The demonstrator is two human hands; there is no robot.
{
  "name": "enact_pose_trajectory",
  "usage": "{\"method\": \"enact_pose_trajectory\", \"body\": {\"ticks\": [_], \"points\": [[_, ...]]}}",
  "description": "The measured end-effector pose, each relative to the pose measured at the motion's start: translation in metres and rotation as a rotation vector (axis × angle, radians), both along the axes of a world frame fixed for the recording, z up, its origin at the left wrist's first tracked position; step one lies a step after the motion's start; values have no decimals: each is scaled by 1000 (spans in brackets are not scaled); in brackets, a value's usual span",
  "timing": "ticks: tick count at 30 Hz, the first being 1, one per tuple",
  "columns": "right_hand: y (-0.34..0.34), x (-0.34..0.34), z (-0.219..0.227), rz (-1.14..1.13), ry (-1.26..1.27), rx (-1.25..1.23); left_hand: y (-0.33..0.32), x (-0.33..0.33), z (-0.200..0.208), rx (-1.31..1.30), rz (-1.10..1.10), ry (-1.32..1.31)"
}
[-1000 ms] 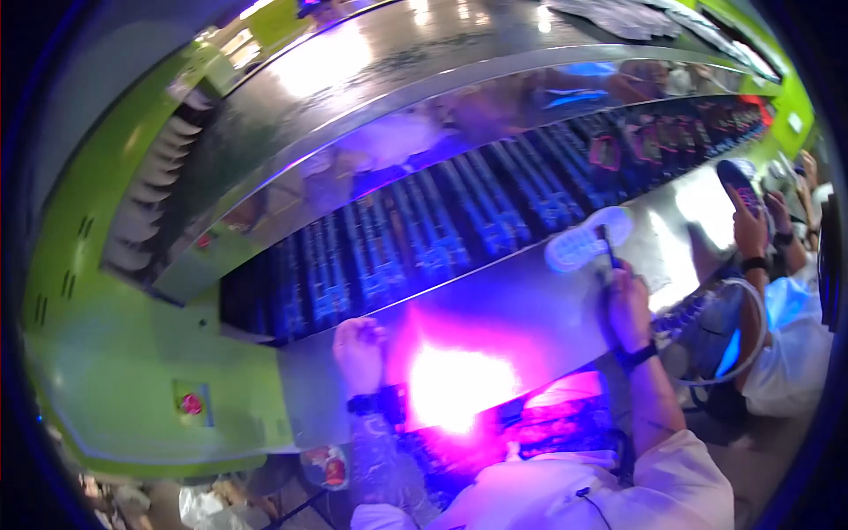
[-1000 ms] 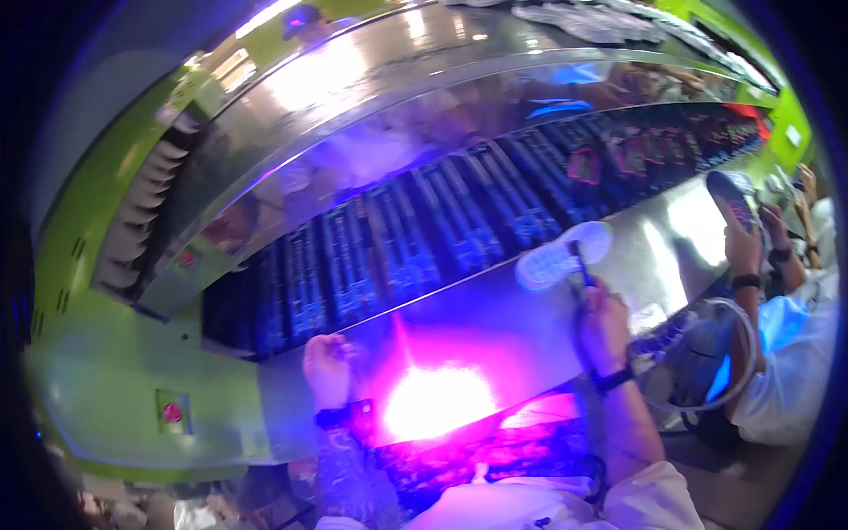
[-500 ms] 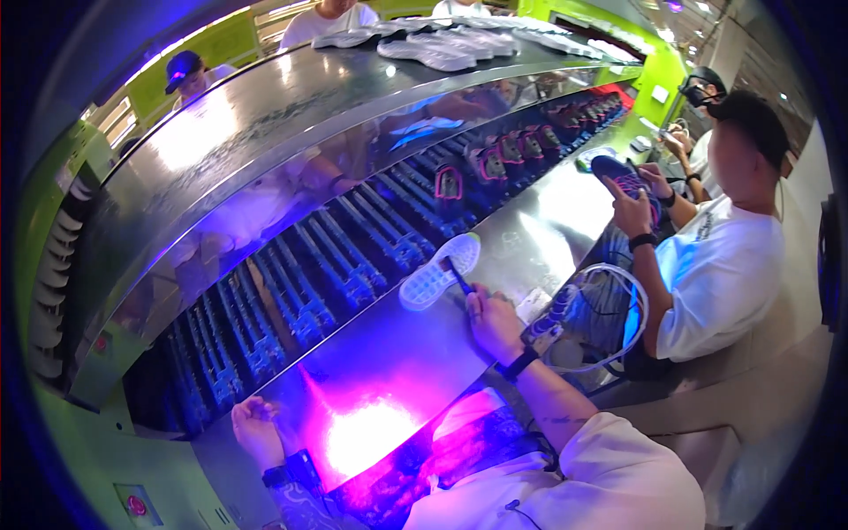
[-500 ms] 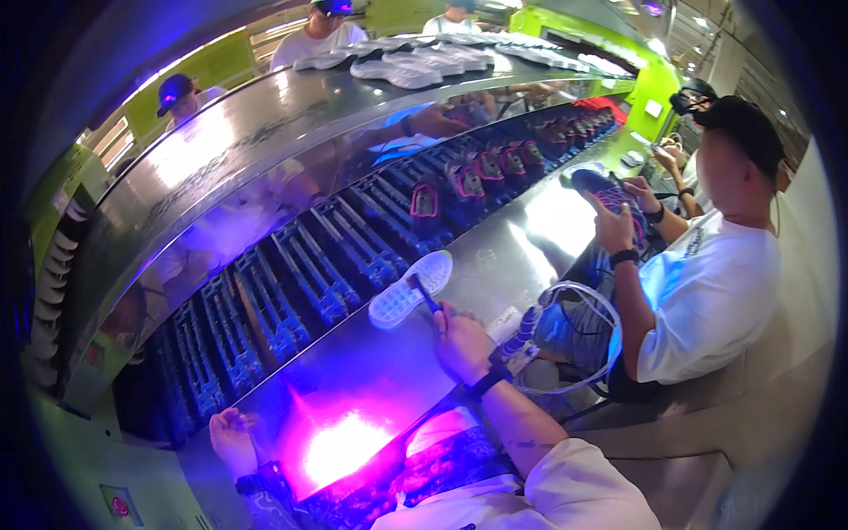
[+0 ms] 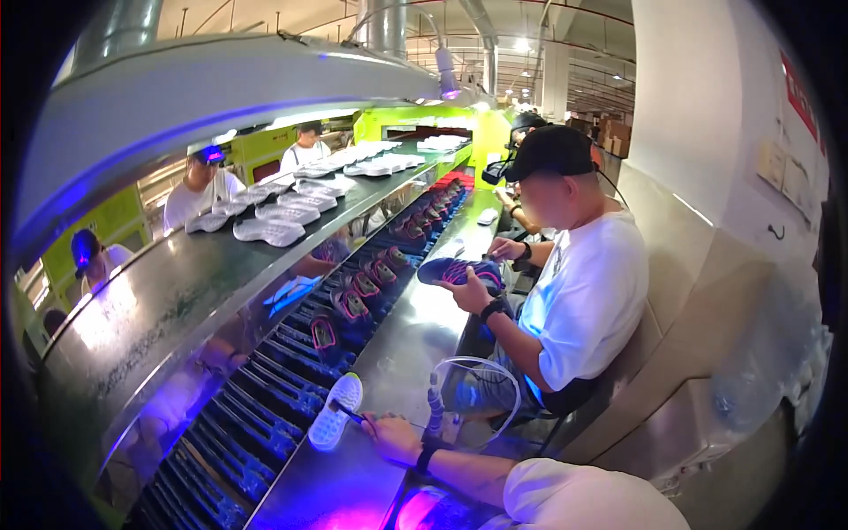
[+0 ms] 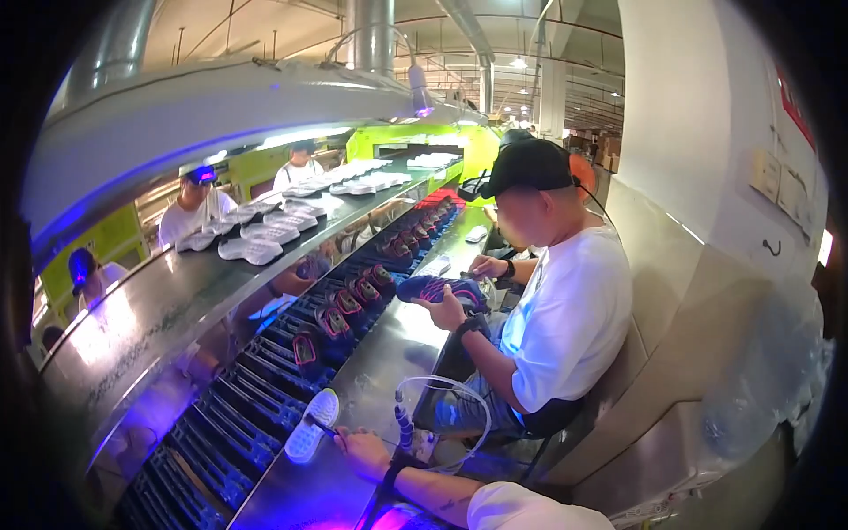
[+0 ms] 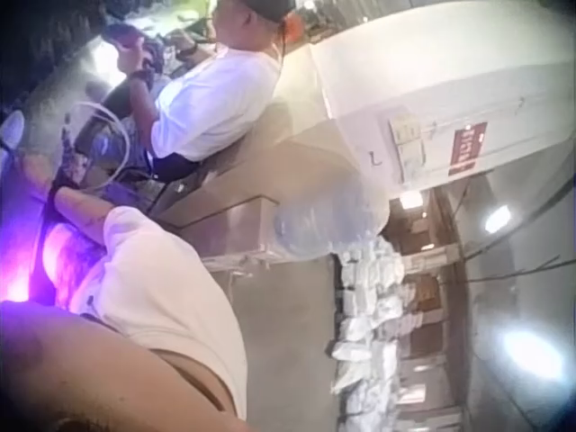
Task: Applying adhesive or sealant to the edge of shoe uppers on an assembly line.
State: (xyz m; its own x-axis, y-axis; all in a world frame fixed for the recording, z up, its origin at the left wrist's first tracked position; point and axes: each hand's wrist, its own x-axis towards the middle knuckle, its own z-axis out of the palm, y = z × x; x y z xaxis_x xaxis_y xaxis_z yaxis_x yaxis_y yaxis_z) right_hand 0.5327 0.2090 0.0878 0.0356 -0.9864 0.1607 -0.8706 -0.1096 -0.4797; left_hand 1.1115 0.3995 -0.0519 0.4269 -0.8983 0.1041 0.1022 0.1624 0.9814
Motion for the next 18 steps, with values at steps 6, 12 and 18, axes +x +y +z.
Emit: {"method": "enact_pose_trajectory", "body": {"ticks": [6,12,18], "points": [[5,-15,8,-34,-19,-55,-17,-38,64,158,-152,744],[9,-8,34,-18,-200,121,-9,-52,44,253,412,-278],[8,-4,28,110,-462,25,-4,-94,107,-61,292,307]]}}
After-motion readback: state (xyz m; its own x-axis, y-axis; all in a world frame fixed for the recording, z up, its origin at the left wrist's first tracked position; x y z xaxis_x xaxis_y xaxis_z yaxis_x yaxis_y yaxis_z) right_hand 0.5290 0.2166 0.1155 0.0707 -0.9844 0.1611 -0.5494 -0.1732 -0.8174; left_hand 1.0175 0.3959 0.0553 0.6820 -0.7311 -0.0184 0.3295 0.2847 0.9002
